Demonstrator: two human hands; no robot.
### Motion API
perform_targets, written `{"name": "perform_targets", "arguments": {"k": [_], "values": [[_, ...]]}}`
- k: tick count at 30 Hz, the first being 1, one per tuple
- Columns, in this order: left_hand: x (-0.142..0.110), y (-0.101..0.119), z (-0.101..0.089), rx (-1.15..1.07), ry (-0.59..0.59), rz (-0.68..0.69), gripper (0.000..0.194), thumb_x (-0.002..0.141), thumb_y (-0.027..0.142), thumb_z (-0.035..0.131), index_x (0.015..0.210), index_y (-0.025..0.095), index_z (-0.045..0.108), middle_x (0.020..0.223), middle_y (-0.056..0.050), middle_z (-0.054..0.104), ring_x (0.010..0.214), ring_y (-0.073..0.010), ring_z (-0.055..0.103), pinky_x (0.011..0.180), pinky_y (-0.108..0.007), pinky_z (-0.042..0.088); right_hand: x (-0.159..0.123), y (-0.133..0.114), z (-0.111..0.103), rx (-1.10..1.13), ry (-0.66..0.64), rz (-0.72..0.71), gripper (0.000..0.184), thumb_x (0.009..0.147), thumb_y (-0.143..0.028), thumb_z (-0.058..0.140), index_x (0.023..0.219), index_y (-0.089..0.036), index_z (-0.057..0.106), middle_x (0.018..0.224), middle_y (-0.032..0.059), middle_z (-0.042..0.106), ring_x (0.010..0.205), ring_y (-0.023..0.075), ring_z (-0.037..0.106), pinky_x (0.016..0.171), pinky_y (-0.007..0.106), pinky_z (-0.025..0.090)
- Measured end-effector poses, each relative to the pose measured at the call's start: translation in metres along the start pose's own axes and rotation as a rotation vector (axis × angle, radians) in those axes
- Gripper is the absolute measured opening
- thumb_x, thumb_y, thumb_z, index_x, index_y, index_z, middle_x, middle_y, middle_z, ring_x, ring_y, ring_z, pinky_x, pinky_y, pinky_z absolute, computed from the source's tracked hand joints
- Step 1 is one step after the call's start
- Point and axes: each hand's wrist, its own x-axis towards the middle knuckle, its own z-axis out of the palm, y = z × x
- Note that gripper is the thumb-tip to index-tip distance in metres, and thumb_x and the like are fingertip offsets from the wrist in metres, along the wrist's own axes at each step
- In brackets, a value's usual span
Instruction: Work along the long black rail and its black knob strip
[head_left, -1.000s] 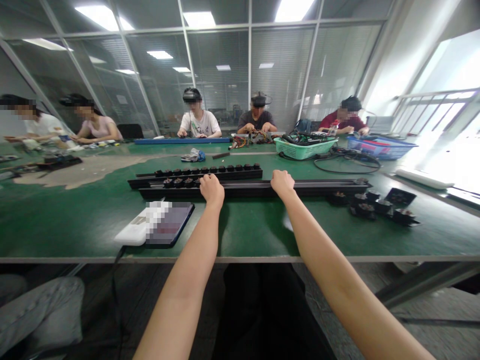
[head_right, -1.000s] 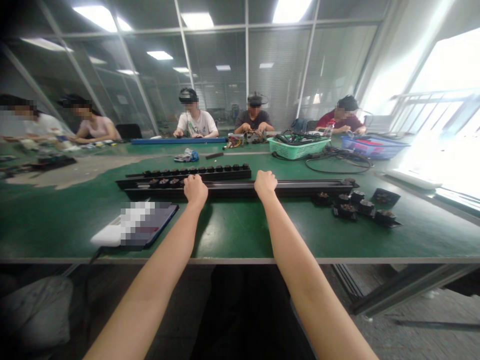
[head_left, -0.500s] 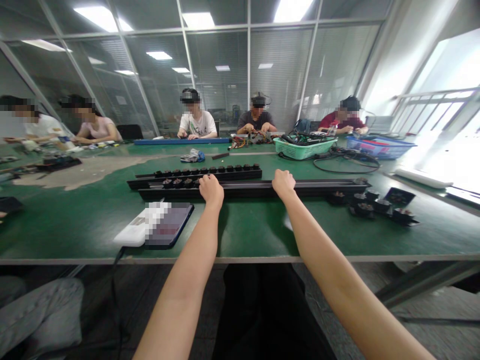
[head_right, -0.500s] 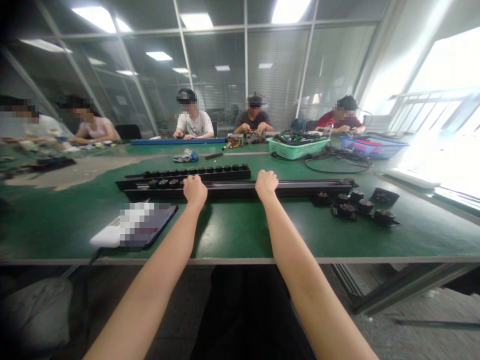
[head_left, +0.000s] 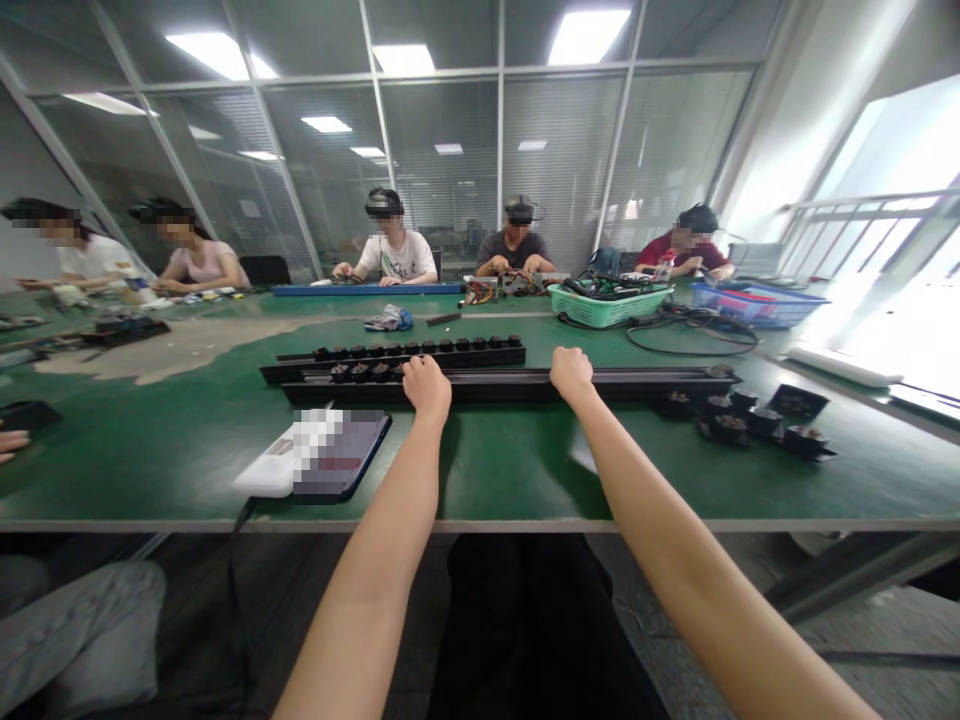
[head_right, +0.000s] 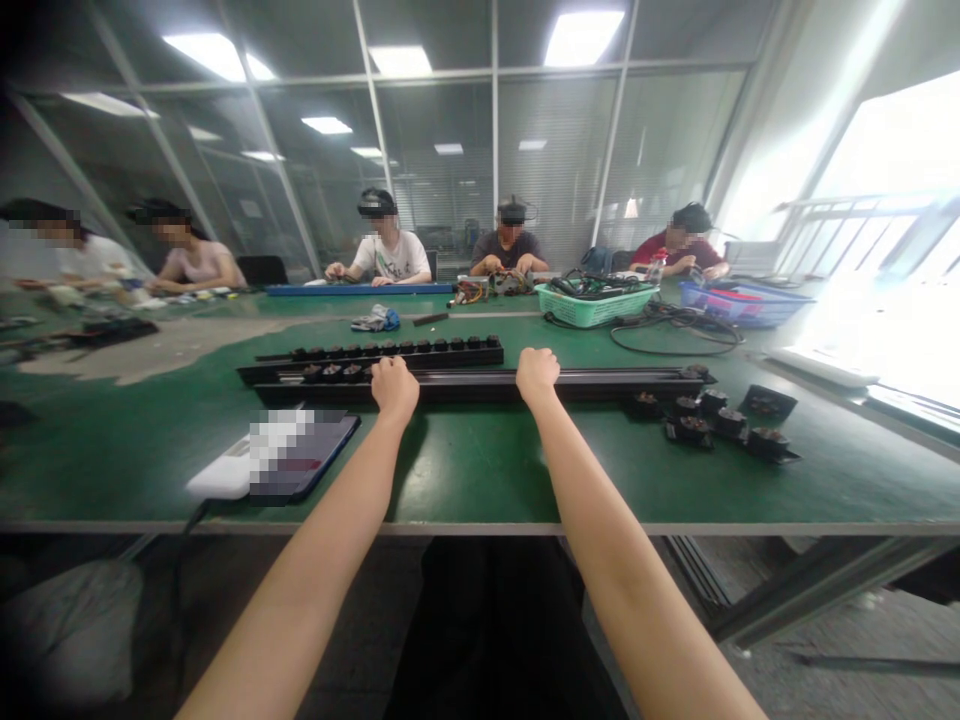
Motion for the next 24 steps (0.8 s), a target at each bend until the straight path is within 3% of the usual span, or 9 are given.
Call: {"name": "perform_targets", "arguments": {"k": [6,10,14,24], "values": [[0.0,0.001,0.0,-0.001,0.001,-0.004,0.04,0.1,0.013,0.037,0.126,0.012,0.068,0.134,-0.022,0.064,0.132,-0.0349,0.055,0.106,-0.045,0.05,0.016,0.025,0.001,-0.077,-0.049,-0.225,0.032,0.1,-0.011,0.055,0.127,-0.008,0.073,0.123,0.023,0.071,0.117,0.0265,0.069,0.096,0.03,0.051],[0.001,0.001,-0.001,0.005,0.002,0.003,0.04,0.1,0.015,0.038,0.126,0.012,0.068,0.133,-0.023,0.064,0.132,-0.0349,0.055,0.105,-0.044,0.051,0.02,0.046,0.014,0.008,0.019,-0.347,0.026,0.101,-0.02,0.057,0.12,-0.012,0.073,0.121,0.0165,0.069,0.112,0.0234,0.065,0.097,0.029,0.047],[0.0,0.003,0.0,0.003,0.009,0.007,0.039,0.1,0.016,0.038,0.126,0.011,0.068,0.133,-0.022,0.065,0.131,-0.0352,0.055,0.106,-0.044,0.051,0.018,0.057,0.028,0.163,0.14,-0.357,0.026,0.102,-0.025,0.058,0.123,-0.015,0.068,0.119,0.013,0.067,0.108,0.0222,0.062,0.099,0.03,0.045],[0.0,0.009,0.0,0.005,0.013,0.006,0.039,0.1,0.018,0.04,0.126,0.011,0.068,0.133,-0.023,0.064,0.132,-0.0358,0.055,0.106,-0.045,0.051,0.018,0.065,0.023,0.149,0.131,-0.301,0.022,0.104,-0.026,0.056,0.116,-0.014,0.071,0.119,0.0136,0.068,0.109,0.0217,0.063,0.097,0.028,0.045]]}}
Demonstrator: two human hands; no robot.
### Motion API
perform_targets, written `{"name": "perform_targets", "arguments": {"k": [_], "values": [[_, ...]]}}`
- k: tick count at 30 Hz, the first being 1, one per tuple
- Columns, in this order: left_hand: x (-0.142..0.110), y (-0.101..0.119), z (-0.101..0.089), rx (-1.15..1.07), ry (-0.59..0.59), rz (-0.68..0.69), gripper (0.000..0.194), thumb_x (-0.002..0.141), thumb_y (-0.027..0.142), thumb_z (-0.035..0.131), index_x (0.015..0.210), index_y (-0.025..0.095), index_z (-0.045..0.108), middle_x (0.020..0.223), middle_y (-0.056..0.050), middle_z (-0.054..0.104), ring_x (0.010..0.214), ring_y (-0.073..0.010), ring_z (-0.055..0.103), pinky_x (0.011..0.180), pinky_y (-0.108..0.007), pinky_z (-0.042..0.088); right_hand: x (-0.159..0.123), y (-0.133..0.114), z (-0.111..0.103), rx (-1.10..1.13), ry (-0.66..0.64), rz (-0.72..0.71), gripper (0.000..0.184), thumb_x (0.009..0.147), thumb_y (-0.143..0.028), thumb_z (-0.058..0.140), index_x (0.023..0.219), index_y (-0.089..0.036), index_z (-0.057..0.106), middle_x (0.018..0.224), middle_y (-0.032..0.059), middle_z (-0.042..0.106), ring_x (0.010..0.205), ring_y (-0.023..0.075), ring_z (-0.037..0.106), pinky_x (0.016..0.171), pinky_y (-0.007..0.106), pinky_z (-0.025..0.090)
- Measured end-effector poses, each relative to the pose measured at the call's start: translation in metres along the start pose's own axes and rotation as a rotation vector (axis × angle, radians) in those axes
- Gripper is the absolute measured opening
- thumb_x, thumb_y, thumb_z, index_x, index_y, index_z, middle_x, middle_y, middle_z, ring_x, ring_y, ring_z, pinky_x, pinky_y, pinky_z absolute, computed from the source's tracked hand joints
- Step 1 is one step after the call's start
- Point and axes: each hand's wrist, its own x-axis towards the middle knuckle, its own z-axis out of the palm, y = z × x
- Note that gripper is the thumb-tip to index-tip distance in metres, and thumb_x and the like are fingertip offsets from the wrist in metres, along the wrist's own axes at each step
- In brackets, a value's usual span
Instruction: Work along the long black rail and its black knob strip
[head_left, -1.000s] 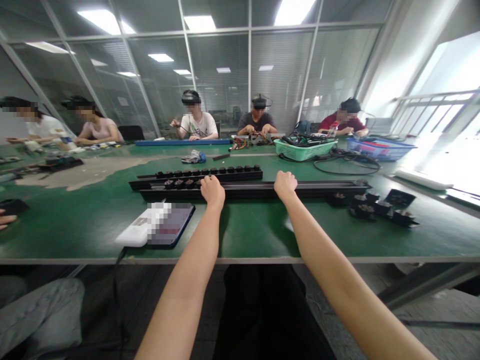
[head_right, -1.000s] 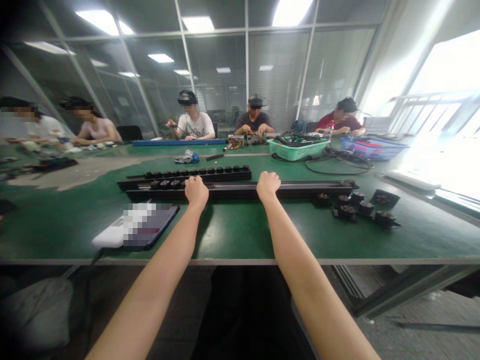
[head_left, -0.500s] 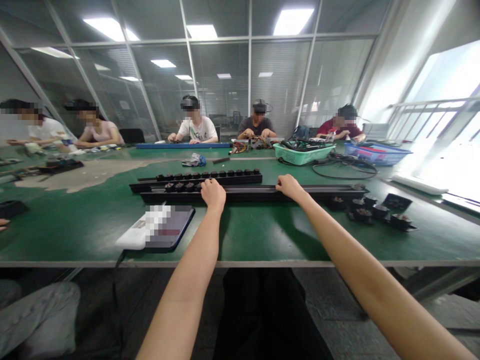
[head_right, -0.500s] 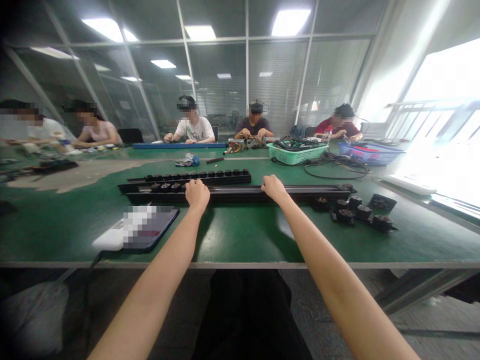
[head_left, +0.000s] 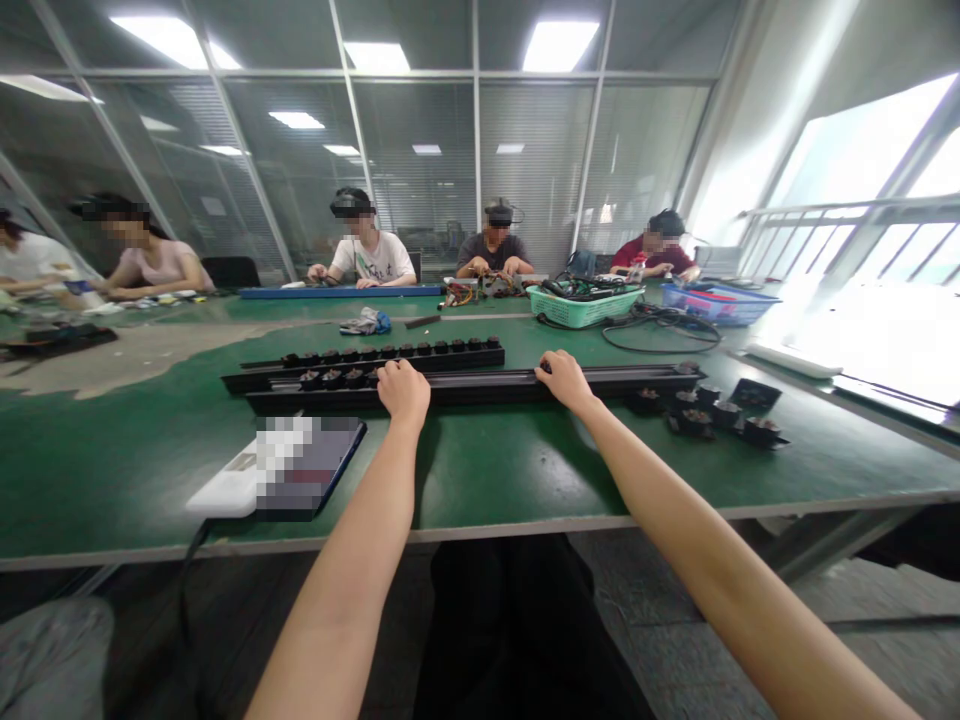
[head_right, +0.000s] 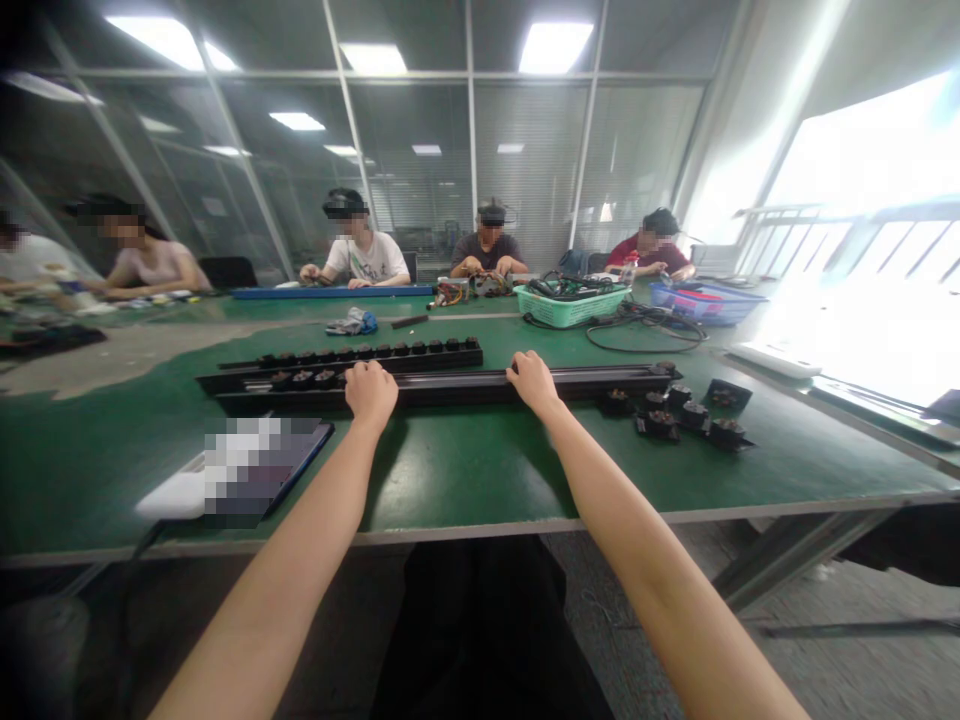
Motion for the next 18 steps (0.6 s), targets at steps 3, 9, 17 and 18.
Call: {"name": "perform_targets", "arguments": {"k": [3,9,17,18], "values": [[0.0,0.0,0.0,-0.009,-0.003,0.0,0.039,0.1,0.019,0.041,0.126,0.011,0.068,0.133,-0.023,0.064,0.132,-0.0358,0.055,0.106,-0.045,0.051,0.0,0.002,0.0,-0.007,0.007,-0.005,0.022,0.104,-0.026,0.056,0.115,-0.014,0.072,0.118,0.0138,0.068,0.109,0.0219,0.063,0.097,0.028,0.045],[0.0,0.0,0.0,-0.01,-0.006,0.004,0.04,0.1,0.019,0.04,0.126,0.009,0.068,0.133,-0.023,0.064,0.132,-0.0366,0.055,0.105,-0.045,0.051,0.001,0.005,0.003,0.018,0.03,0.001,0.023,0.105,-0.027,0.055,0.114,-0.015,0.073,0.116,0.0152,0.069,0.108,0.0244,0.064,0.092,0.029,0.046],[0.001,0.0,0.002,-0.021,0.0,0.003,0.039,0.099,0.018,0.042,0.126,0.01,0.069,0.133,-0.023,0.064,0.132,-0.0369,0.055,0.105,-0.047,0.051,0.003,0.012,0.005,0.07,0.054,-0.018,0.025,0.103,-0.029,0.06,0.121,-0.017,0.072,0.112,0.0148,0.068,0.104,0.0258,0.064,0.094,0.032,0.046],[0.001,0.0,0.002,-0.022,-0.001,0.004,0.039,0.099,0.018,0.042,0.126,0.01,0.069,0.133,-0.023,0.064,0.132,-0.037,0.055,0.105,-0.047,0.051,0.003,0.014,0.006,0.084,0.053,-0.035,0.024,0.103,-0.03,0.062,0.121,-0.018,0.072,0.111,0.0139,0.068,0.103,0.0255,0.063,0.095,0.033,0.046]]}}
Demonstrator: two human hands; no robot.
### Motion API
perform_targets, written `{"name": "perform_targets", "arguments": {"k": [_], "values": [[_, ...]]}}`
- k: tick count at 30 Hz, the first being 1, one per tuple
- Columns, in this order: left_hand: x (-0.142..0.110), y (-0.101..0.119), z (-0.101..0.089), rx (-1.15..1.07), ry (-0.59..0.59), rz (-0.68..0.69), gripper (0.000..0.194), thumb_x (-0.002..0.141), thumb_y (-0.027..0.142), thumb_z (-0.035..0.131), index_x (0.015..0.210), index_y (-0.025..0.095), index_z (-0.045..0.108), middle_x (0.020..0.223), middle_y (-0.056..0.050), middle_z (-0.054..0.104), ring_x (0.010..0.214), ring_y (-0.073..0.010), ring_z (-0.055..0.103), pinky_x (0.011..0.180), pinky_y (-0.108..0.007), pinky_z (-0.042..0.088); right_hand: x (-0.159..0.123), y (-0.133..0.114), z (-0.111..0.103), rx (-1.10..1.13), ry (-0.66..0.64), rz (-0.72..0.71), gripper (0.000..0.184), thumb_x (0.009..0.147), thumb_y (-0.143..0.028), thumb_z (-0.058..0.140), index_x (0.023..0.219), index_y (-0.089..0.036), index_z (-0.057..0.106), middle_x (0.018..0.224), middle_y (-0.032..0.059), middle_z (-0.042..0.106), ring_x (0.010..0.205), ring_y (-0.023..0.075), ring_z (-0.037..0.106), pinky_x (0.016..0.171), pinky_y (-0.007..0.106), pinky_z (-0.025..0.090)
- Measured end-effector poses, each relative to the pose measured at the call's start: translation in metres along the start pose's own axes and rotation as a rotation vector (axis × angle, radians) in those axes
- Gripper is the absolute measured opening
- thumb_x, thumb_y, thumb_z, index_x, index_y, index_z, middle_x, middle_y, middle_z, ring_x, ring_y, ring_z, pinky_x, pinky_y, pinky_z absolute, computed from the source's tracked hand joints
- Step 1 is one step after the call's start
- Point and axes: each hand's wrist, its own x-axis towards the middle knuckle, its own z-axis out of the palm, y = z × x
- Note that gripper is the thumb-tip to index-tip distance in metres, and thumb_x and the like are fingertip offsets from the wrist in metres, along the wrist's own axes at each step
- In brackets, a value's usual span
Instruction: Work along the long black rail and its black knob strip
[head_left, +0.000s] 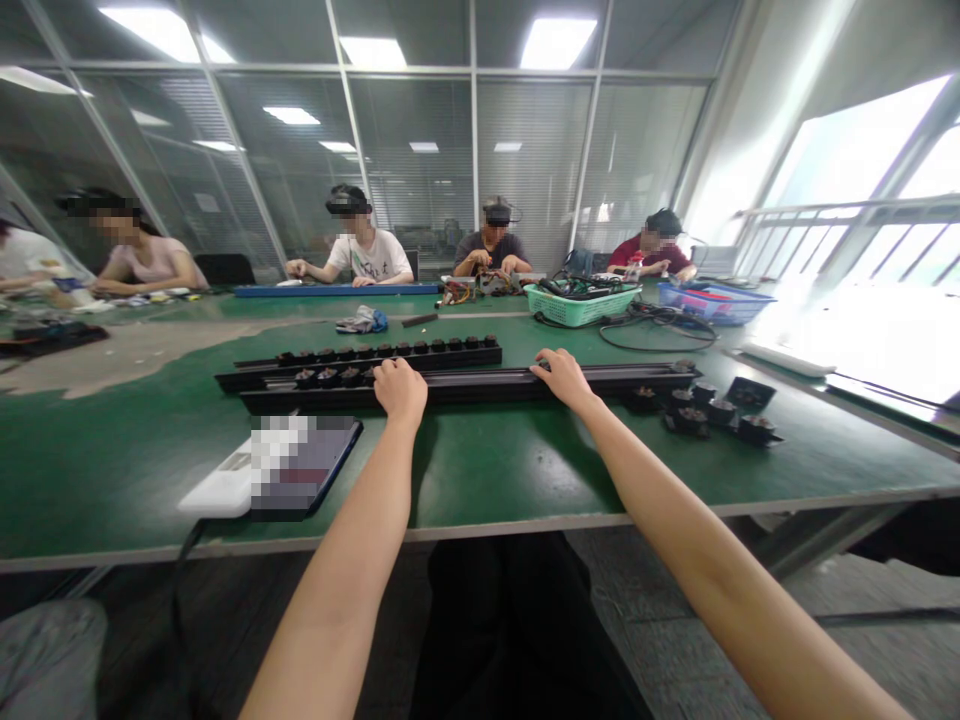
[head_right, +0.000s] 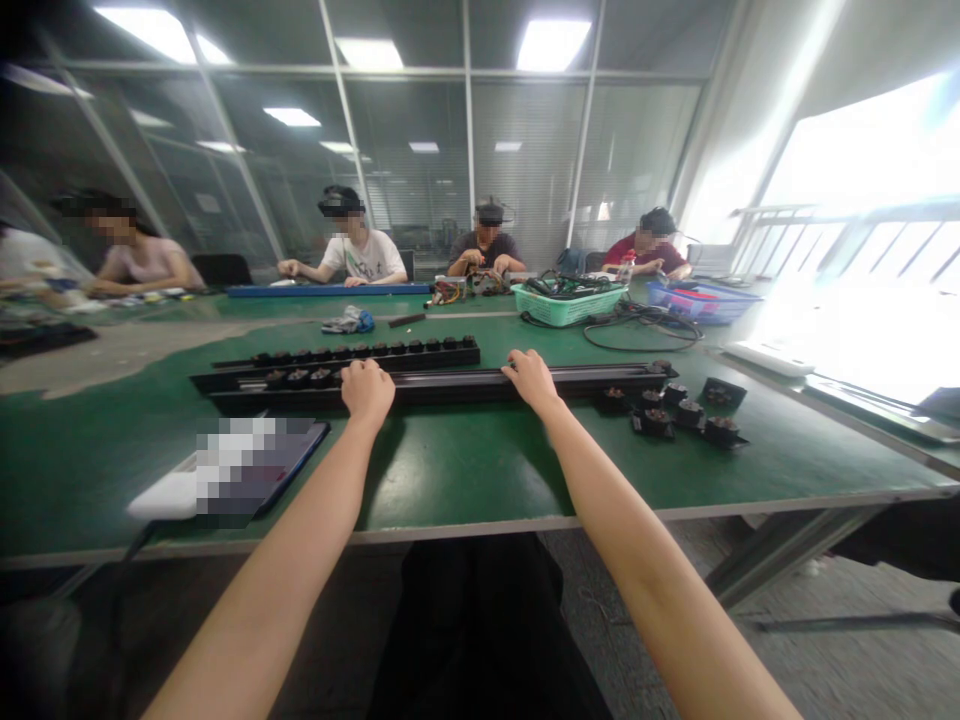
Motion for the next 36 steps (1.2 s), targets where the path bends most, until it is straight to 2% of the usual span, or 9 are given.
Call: {"name": "perform_targets", "arguments": {"k": [3,8,16,22,36], "values": [[-0.001,0.001,-0.001,0.001,0.003,0.004,0.039,0.099,0.018,0.042,0.126,0.01,0.069,0.132,-0.023,0.064,0.131,-0.0372,0.055,0.105,-0.047,0.051,0.001,0.004,0.001,0.02,-0.006,-0.035,0.024,0.1,-0.032,0.067,0.117,-0.017,0.073,0.108,0.0132,0.069,0.104,0.0251,0.063,0.099,0.033,0.045],[-0.002,0.002,-0.003,-0.006,0.0,0.0,0.039,0.099,0.018,0.042,0.126,0.01,0.069,0.133,-0.023,0.064,0.131,-0.0373,0.055,0.105,-0.048,0.051,0.004,0.008,0.005,-0.018,0.0,-0.014,0.02,0.1,-0.027,0.063,0.114,-0.014,0.071,0.108,0.0154,0.07,0.107,0.0271,0.062,0.097,0.034,0.046],[-0.002,0.002,-0.003,-0.007,-0.002,-0.002,0.04,0.099,0.019,0.042,0.127,0.009,0.068,0.133,-0.023,0.064,0.132,-0.0376,0.055,0.106,-0.048,0.051,0.012,0.024,0.007,0.072,0.021,-0.081,0.015,0.091,-0.027,0.072,0.102,-0.017,0.069,0.102,0.0103,0.072,0.103,0.0254,0.063,0.095,0.034,0.047],[-0.003,0.003,-0.004,-0.001,-0.002,0.005,0.04,0.099,0.019,0.042,0.127,0.008,0.069,0.133,-0.024,0.064,0.131,-0.0378,0.055,0.105,-0.048,0.052,0.012,0.027,0.007,0.111,0.05,-0.094,0.009,0.088,-0.027,0.073,0.09,-0.02,0.069,0.095,0.0076,0.072,0.095,0.0234,0.064,0.091,0.034,0.047],[-0.004,0.003,-0.004,0.0,-0.006,-0.001,0.041,0.099,0.02,0.04,0.128,0.01,0.067,0.134,-0.023,0.064,0.132,-0.0377,0.055,0.105,-0.047,0.05,0.01,0.03,0.003,0.084,0.097,-0.031,0.007,0.085,-0.024,0.068,0.088,-0.02,0.072,0.093,0.0075,0.073,0.093,0.023,0.064,0.09,0.034,0.048]]}}
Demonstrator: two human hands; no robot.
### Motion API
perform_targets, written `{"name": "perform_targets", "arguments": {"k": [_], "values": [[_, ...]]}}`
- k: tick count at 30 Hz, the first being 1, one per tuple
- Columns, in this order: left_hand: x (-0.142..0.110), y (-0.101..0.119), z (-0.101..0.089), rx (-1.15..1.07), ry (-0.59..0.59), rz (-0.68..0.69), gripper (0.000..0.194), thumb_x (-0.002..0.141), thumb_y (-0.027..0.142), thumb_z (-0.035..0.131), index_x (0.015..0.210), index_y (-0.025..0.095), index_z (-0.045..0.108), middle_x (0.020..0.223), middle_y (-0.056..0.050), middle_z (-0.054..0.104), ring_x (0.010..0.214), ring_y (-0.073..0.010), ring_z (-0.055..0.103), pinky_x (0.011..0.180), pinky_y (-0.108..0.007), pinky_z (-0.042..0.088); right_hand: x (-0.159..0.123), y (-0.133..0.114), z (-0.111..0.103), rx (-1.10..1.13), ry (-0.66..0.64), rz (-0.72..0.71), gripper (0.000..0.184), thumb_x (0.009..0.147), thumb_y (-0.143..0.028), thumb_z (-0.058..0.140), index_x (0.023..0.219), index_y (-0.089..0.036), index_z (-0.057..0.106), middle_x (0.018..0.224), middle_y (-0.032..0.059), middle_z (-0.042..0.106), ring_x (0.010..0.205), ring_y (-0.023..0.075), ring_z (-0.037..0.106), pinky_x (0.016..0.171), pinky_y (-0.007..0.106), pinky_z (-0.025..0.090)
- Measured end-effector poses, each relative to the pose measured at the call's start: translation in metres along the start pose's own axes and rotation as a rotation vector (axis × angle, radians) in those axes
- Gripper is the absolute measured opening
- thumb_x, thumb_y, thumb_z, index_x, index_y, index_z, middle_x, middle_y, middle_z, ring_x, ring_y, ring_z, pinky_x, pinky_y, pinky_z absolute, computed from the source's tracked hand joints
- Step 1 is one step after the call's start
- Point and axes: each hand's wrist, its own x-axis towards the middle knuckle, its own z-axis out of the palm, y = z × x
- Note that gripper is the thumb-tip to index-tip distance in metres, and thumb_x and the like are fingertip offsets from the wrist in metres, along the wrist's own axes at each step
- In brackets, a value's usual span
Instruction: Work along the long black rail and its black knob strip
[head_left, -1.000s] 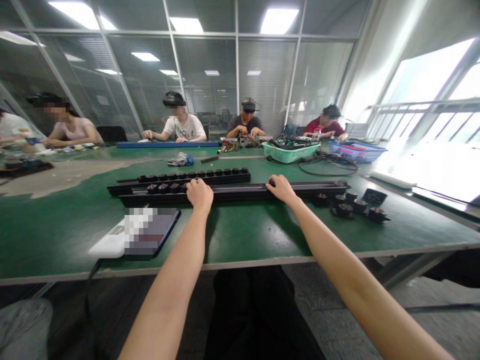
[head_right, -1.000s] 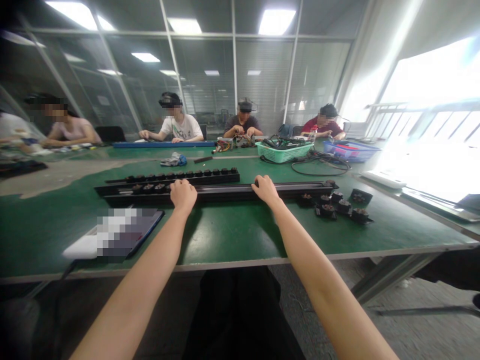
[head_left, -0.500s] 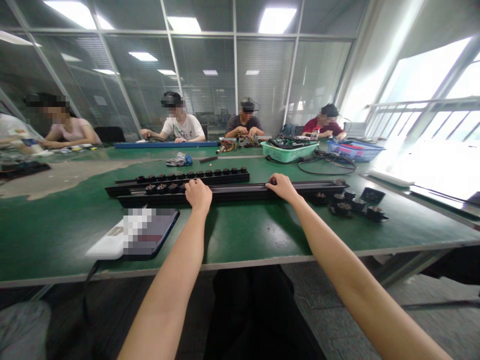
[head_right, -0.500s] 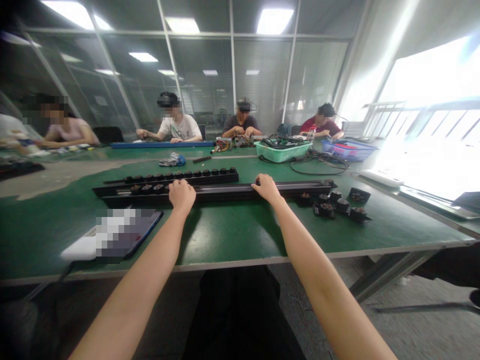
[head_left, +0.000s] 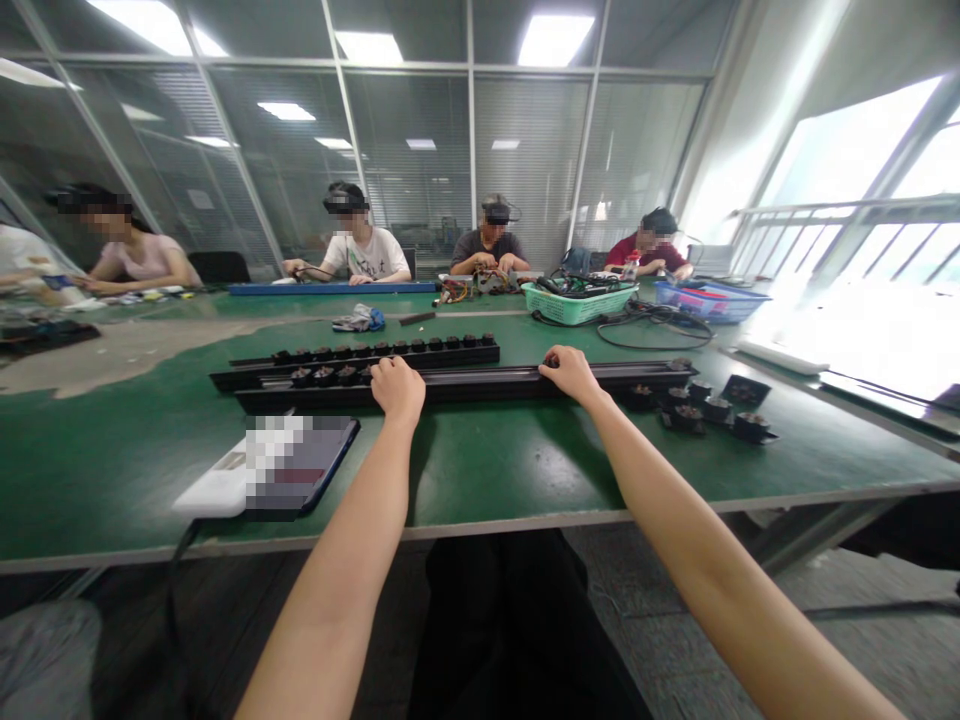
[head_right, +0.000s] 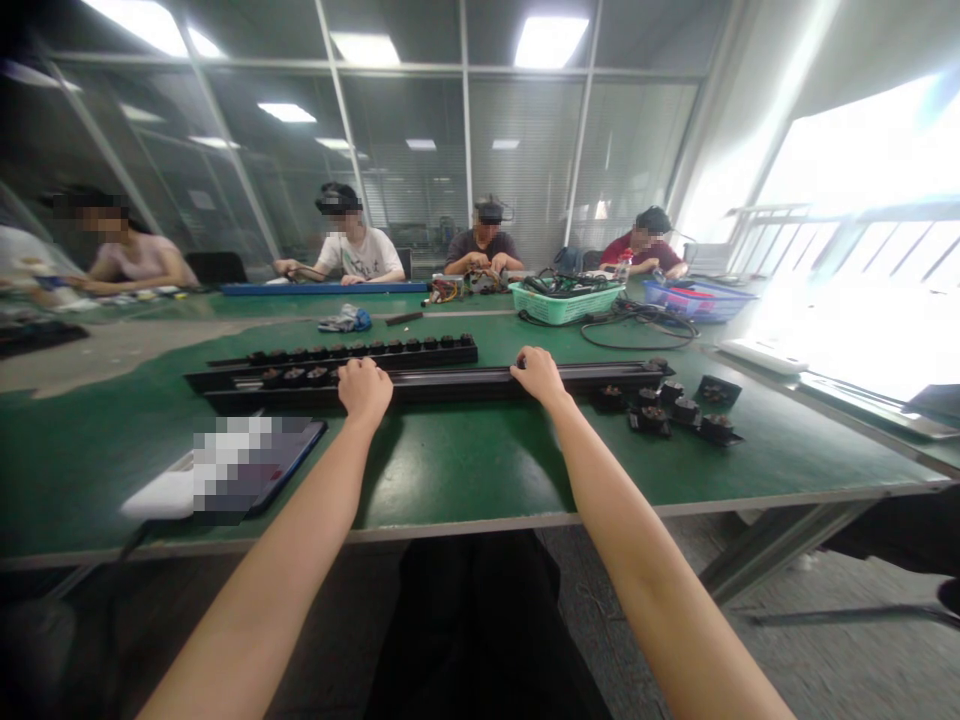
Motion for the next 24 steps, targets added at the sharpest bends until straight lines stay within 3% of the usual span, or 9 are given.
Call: {"name": "perform_targets", "arguments": {"k": [24], "values": [[0.0,0.0006,0.0047,0.013,0.009,0.01,0.042,0.099,0.019,0.039,0.13,0.008,0.066,0.135,-0.023,0.063,0.133,-0.0378,0.054,0.105,-0.047,0.051,-0.0018,-0.0019,0.0,-0.017,-0.018,-0.002,0.008,0.09,-0.026,0.068,0.092,-0.019,0.072,0.096,0.0086,0.072,0.096,0.0235,0.063,0.092,0.034,0.047]]}}
